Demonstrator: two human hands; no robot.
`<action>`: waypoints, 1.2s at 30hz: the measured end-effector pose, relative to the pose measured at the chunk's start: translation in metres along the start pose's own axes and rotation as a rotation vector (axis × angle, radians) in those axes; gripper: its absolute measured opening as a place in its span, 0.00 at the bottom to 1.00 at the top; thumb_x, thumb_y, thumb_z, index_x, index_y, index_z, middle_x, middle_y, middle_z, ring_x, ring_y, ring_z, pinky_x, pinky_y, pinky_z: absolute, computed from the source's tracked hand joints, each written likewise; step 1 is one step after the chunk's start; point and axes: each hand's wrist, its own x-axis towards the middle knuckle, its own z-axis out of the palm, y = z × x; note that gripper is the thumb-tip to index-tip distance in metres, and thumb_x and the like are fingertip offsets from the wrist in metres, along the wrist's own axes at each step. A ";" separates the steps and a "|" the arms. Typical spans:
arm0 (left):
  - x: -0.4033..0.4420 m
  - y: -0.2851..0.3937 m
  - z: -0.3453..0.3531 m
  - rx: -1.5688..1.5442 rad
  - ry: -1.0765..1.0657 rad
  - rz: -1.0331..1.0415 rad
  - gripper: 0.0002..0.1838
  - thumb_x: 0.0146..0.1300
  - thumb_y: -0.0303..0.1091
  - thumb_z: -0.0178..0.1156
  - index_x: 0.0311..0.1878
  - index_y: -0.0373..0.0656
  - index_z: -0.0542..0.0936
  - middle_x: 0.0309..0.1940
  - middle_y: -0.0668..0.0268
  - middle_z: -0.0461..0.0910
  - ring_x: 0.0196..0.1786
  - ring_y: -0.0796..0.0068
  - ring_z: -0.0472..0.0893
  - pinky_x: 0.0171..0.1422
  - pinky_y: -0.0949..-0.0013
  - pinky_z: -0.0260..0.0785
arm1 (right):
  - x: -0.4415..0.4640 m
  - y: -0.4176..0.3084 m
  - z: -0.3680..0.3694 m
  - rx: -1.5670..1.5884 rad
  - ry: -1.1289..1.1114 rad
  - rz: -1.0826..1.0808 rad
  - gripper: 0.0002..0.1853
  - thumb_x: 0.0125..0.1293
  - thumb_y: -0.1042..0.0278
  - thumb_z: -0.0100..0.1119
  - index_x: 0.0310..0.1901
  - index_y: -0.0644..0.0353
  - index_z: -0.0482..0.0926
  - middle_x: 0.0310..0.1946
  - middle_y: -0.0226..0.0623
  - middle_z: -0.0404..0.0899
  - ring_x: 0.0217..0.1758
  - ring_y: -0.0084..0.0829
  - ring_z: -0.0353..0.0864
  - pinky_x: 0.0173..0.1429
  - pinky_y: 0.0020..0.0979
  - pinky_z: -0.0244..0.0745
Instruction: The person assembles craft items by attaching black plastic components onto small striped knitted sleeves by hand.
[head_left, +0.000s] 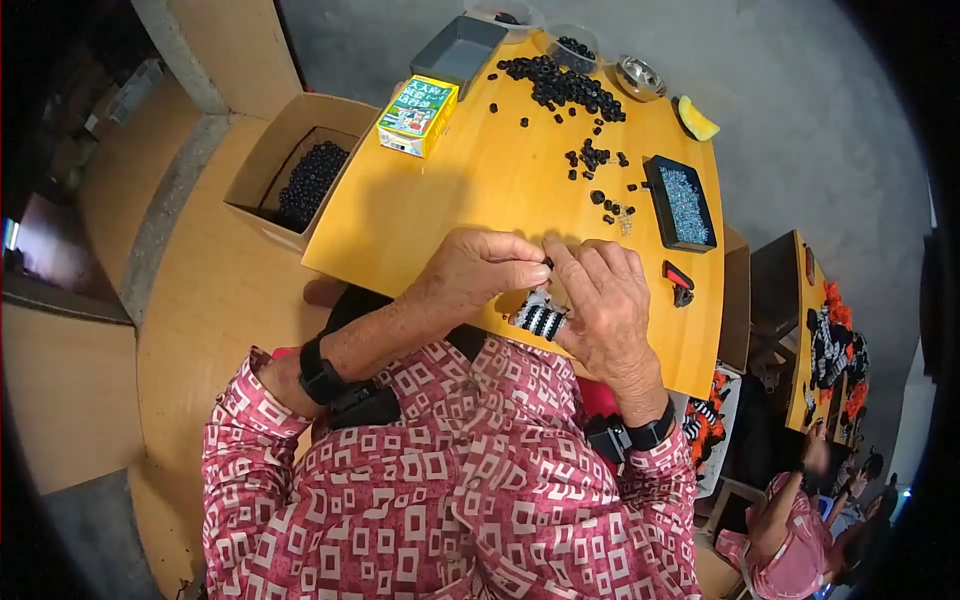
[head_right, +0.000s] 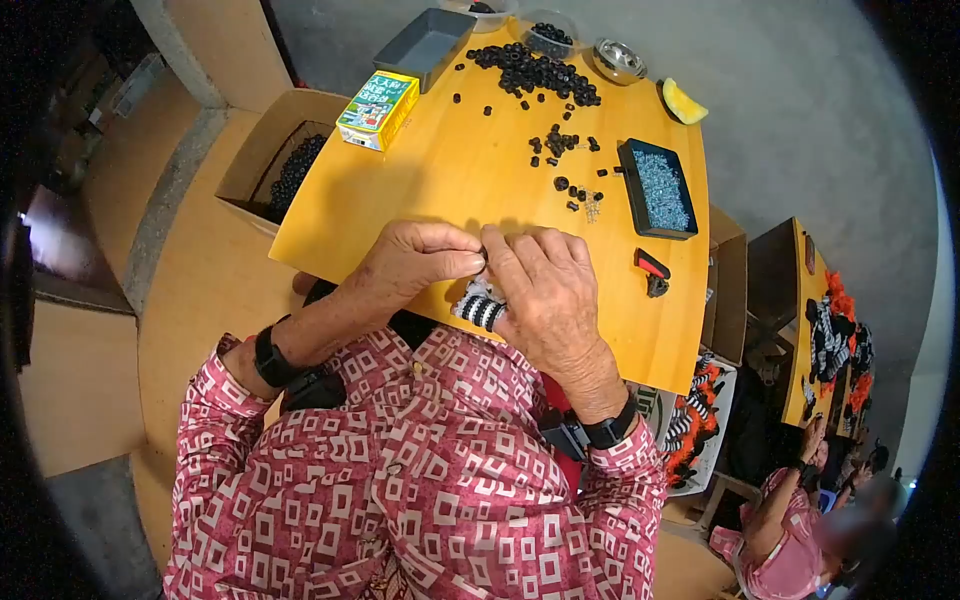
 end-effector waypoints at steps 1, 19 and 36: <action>0.001 -0.002 0.000 0.007 0.000 0.007 0.12 0.67 0.35 0.65 0.46 0.35 0.85 0.38 0.70 0.83 0.42 0.84 0.78 0.49 0.77 0.71 | 0.001 -0.001 -0.001 0.000 0.000 0.000 0.26 0.47 0.68 0.69 0.51 0.64 0.79 0.38 0.38 0.76 0.46 0.41 0.75 0.53 0.41 0.68; 0.000 -0.007 0.007 -0.060 0.027 -0.001 0.14 0.67 0.36 0.64 0.45 0.32 0.86 0.35 0.68 0.84 0.39 0.83 0.78 0.46 0.77 0.72 | -0.001 0.015 0.005 0.038 0.051 -0.149 0.23 0.44 0.69 0.68 0.45 0.65 0.80 0.36 0.39 0.77 0.41 0.40 0.77 0.50 0.40 0.71; 0.000 -0.006 -0.002 -0.015 -0.084 -0.044 0.15 0.68 0.38 0.65 0.48 0.35 0.85 0.40 0.70 0.84 0.44 0.84 0.77 0.53 0.77 0.69 | -0.002 0.013 0.014 0.058 0.189 -0.145 0.17 0.42 0.72 0.67 0.38 0.65 0.80 0.27 0.37 0.73 0.34 0.39 0.76 0.43 0.40 0.70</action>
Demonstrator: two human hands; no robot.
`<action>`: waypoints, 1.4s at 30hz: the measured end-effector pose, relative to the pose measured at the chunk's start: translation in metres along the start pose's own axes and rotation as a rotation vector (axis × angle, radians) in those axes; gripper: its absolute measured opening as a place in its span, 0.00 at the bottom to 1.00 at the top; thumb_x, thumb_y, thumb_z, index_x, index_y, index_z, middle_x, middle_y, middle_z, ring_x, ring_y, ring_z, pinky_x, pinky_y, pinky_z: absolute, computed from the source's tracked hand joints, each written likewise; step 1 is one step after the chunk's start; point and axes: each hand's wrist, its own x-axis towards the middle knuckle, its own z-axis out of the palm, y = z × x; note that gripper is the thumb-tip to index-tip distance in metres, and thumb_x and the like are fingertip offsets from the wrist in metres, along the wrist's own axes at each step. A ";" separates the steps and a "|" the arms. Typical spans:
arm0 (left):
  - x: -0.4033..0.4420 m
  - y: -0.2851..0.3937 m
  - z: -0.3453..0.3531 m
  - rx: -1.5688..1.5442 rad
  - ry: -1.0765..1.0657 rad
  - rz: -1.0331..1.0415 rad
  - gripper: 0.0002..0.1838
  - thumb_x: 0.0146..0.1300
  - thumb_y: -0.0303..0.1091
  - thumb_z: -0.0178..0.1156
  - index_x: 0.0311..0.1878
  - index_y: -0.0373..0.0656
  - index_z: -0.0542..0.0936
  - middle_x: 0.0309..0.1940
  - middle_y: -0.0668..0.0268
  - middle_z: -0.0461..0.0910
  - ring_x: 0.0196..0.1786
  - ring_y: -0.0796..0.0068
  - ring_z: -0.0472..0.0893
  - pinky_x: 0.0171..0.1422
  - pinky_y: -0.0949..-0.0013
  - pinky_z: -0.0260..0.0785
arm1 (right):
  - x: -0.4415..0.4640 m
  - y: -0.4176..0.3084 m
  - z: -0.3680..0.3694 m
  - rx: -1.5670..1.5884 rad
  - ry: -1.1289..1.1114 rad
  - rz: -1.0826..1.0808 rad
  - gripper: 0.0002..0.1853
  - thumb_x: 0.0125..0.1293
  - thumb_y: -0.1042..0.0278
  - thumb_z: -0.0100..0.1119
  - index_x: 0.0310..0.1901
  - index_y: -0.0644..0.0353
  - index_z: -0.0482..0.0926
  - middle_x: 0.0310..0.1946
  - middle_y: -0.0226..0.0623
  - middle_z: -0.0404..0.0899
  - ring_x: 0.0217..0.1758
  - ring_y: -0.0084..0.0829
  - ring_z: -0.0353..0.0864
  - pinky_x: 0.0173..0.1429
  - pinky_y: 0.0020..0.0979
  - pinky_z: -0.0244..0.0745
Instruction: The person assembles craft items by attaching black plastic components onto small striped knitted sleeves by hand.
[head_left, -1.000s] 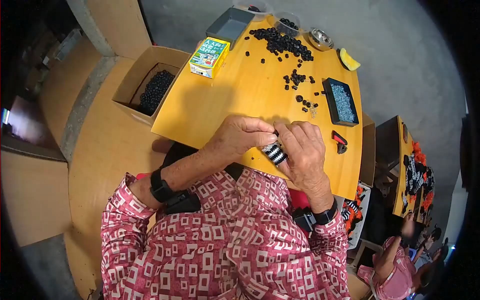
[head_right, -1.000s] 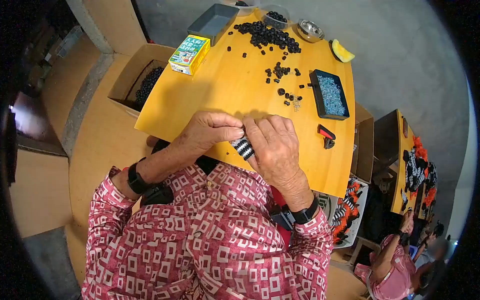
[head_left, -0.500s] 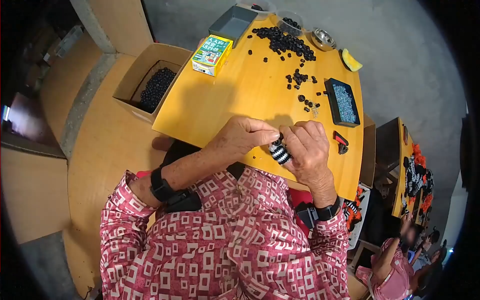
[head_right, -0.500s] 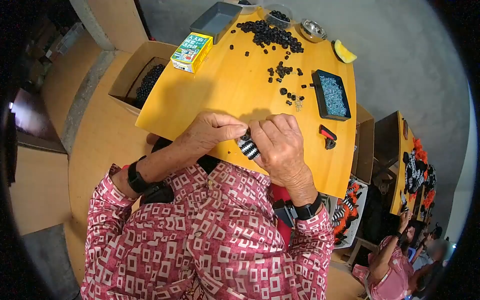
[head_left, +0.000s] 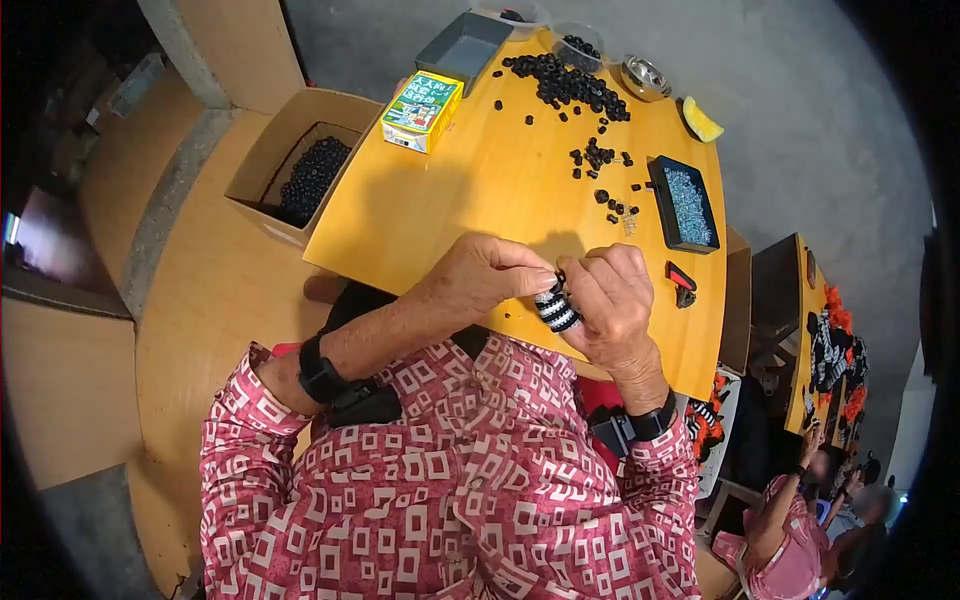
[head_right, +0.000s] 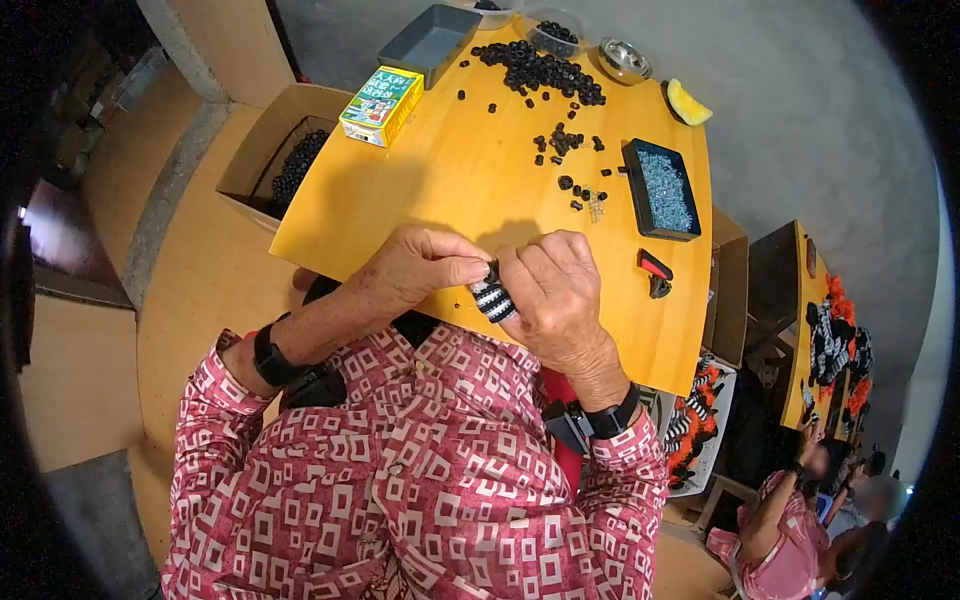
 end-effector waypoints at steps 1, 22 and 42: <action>0.000 0.001 0.000 0.009 0.004 0.011 0.15 0.68 0.38 0.65 0.48 0.35 0.85 0.40 0.70 0.84 0.44 0.84 0.78 0.53 0.77 0.70 | 0.000 0.000 0.001 -0.001 0.000 -0.001 0.17 0.42 0.72 0.67 0.38 0.65 0.80 0.27 0.37 0.73 0.34 0.39 0.76 0.43 0.40 0.70; 0.023 0.010 0.025 0.134 0.099 0.186 0.32 0.81 0.53 0.34 0.70 0.35 0.67 0.61 0.59 0.74 0.66 0.69 0.71 0.74 0.68 0.58 | 0.006 -0.001 0.029 0.124 0.081 0.040 0.15 0.43 0.73 0.66 0.36 0.64 0.79 0.30 0.39 0.76 0.38 0.40 0.77 0.44 0.39 0.69; 0.020 0.004 0.000 -0.032 0.154 -0.048 0.11 0.67 0.30 0.63 0.48 0.33 0.84 0.38 0.70 0.83 0.38 0.83 0.78 0.44 0.80 0.71 | -0.004 0.014 0.017 -0.004 -0.076 0.086 0.08 0.50 0.69 0.63 0.31 0.58 0.75 0.29 0.36 0.73 0.39 0.38 0.74 0.46 0.38 0.68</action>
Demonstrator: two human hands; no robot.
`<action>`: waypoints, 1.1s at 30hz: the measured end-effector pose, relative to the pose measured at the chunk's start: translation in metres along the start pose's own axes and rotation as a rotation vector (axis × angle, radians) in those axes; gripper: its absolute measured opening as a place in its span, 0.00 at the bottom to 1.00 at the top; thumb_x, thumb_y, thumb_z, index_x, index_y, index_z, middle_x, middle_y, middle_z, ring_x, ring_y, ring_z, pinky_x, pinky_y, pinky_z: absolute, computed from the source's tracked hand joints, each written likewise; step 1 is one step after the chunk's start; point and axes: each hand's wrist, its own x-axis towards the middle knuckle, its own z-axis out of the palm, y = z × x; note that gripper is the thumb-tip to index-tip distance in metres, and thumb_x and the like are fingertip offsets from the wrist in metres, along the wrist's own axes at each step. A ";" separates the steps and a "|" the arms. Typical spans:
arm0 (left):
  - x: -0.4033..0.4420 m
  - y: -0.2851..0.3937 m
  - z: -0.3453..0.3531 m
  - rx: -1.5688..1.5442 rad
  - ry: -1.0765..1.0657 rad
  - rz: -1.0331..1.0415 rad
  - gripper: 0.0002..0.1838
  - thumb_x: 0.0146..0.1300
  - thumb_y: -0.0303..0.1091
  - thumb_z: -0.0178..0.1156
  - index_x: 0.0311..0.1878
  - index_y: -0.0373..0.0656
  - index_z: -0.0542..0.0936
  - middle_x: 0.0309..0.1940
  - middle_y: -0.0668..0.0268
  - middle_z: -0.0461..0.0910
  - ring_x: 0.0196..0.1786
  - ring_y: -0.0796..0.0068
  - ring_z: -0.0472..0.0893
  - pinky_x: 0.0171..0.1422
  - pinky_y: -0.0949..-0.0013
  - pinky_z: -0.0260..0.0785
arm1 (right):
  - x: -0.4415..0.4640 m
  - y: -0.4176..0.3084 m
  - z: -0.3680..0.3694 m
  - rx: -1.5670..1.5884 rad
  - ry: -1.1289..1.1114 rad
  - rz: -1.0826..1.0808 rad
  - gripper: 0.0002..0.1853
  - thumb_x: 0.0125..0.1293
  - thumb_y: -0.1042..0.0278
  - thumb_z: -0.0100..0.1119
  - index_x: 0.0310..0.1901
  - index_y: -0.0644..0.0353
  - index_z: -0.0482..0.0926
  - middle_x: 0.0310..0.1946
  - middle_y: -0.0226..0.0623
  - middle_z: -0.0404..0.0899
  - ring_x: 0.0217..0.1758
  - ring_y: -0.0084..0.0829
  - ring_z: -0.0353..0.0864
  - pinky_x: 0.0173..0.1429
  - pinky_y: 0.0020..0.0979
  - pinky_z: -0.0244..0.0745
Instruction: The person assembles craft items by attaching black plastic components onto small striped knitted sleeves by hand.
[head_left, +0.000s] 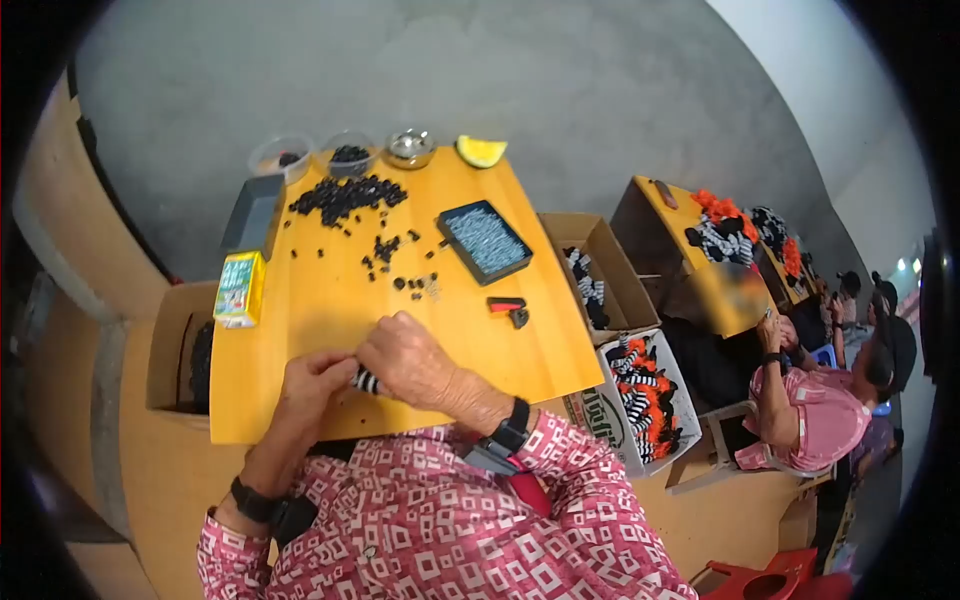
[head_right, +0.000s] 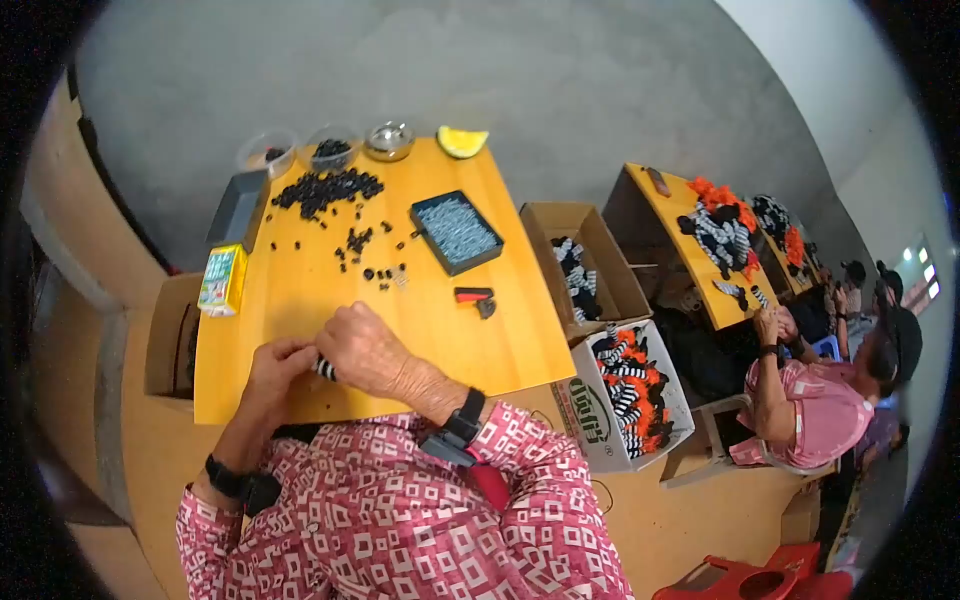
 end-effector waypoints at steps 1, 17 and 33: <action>-0.002 0.000 0.000 -0.028 0.019 -0.014 0.11 0.67 0.29 0.64 0.49 0.33 0.84 0.38 0.69 0.83 0.38 0.83 0.79 0.45 0.79 0.72 | 0.000 0.000 0.001 -0.022 0.009 0.006 0.08 0.50 0.69 0.63 0.31 0.58 0.75 0.29 0.36 0.73 0.39 0.38 0.74 0.46 0.38 0.68; 0.017 0.002 0.023 0.081 0.127 0.305 0.16 0.76 0.40 0.53 0.55 0.38 0.80 0.47 0.66 0.81 0.49 0.78 0.78 0.57 0.74 0.69 | 0.008 -0.004 0.018 0.205 0.113 0.021 0.17 0.38 0.71 0.66 0.34 0.58 0.77 0.31 0.39 0.75 0.37 0.45 0.76 0.43 0.42 0.71; 0.001 0.011 0.013 -0.176 0.084 0.174 0.28 0.79 0.52 0.41 0.63 0.35 0.73 0.51 0.55 0.81 0.57 0.69 0.78 0.66 0.67 0.67 | 0.018 -0.014 0.013 0.198 0.185 0.024 0.09 0.54 0.73 0.70 0.31 0.62 0.77 0.28 0.39 0.76 0.35 0.43 0.79 0.41 0.40 0.74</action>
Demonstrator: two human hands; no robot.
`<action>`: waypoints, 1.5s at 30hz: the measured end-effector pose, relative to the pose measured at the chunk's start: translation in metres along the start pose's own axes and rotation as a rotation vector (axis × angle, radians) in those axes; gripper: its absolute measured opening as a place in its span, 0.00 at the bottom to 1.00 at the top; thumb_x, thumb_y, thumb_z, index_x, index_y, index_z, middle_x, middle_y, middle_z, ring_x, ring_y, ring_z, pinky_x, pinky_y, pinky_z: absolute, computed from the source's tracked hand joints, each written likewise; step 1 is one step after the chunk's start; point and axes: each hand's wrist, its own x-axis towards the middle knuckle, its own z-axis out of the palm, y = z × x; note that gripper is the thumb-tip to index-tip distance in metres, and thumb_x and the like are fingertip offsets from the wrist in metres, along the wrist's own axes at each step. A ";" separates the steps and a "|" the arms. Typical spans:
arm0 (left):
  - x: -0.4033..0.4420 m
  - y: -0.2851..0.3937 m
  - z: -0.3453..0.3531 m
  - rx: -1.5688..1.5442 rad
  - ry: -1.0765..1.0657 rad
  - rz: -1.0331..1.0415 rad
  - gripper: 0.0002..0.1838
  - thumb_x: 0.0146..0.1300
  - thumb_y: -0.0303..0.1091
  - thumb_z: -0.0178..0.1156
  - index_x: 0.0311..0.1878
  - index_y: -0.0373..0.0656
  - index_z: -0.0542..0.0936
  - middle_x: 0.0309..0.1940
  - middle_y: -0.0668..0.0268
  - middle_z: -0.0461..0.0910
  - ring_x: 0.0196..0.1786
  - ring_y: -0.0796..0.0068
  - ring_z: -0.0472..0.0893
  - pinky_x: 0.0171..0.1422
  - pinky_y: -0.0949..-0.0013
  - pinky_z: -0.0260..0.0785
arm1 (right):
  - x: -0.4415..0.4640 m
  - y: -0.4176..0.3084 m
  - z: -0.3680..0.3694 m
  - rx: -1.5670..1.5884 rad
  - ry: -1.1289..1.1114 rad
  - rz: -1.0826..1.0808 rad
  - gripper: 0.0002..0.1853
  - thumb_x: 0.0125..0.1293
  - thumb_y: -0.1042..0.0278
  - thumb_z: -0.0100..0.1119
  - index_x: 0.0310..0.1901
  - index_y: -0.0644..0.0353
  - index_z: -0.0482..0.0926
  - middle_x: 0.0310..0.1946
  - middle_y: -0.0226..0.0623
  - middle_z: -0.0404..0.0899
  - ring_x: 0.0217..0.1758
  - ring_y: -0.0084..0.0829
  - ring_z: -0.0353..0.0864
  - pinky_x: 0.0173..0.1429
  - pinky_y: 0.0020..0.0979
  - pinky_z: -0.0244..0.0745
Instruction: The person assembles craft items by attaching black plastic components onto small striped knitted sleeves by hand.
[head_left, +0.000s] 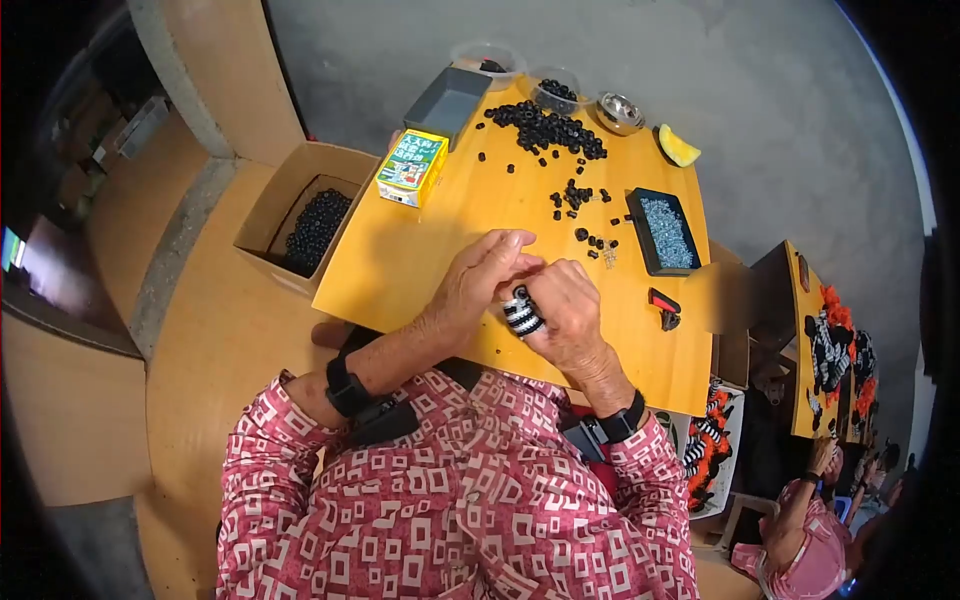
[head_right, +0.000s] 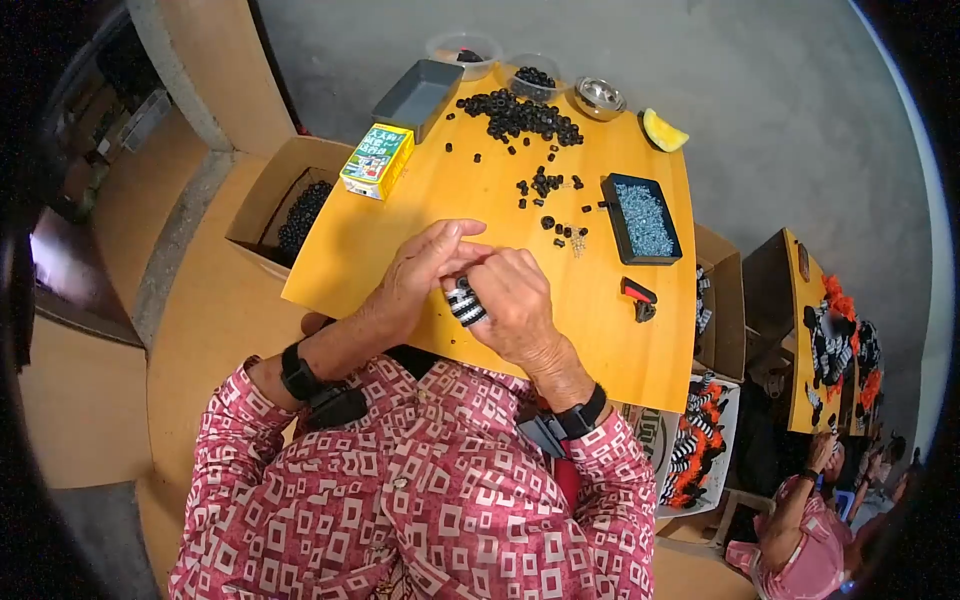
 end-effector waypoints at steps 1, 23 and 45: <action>0.000 -0.002 -0.007 0.006 -0.024 -0.008 0.27 0.79 0.51 0.43 0.63 0.35 0.73 0.51 0.56 0.81 0.57 0.69 0.79 0.66 0.68 0.67 | 0.001 0.001 0.000 -0.007 0.046 -0.024 0.10 0.56 0.71 0.71 0.31 0.62 0.77 0.25 0.38 0.74 0.31 0.42 0.77 0.38 0.39 0.71; -0.018 0.008 -0.014 0.176 -0.084 0.095 0.13 0.72 0.29 0.57 0.56 0.35 0.78 0.42 0.67 0.83 0.48 0.80 0.81 0.57 0.75 0.72 | 0.003 0.000 -0.021 -0.111 0.088 -0.063 0.13 0.54 0.71 0.74 0.29 0.61 0.75 0.23 0.37 0.70 0.27 0.39 0.72 0.35 0.38 0.67; -0.024 0.014 -0.002 0.171 -0.070 0.237 0.13 0.68 0.25 0.60 0.54 0.32 0.78 0.45 0.61 0.84 0.49 0.77 0.83 0.57 0.73 0.74 | 0.008 -0.004 -0.037 -0.161 0.215 -0.059 0.13 0.52 0.72 0.76 0.30 0.64 0.77 0.24 0.38 0.74 0.29 0.40 0.76 0.35 0.36 0.73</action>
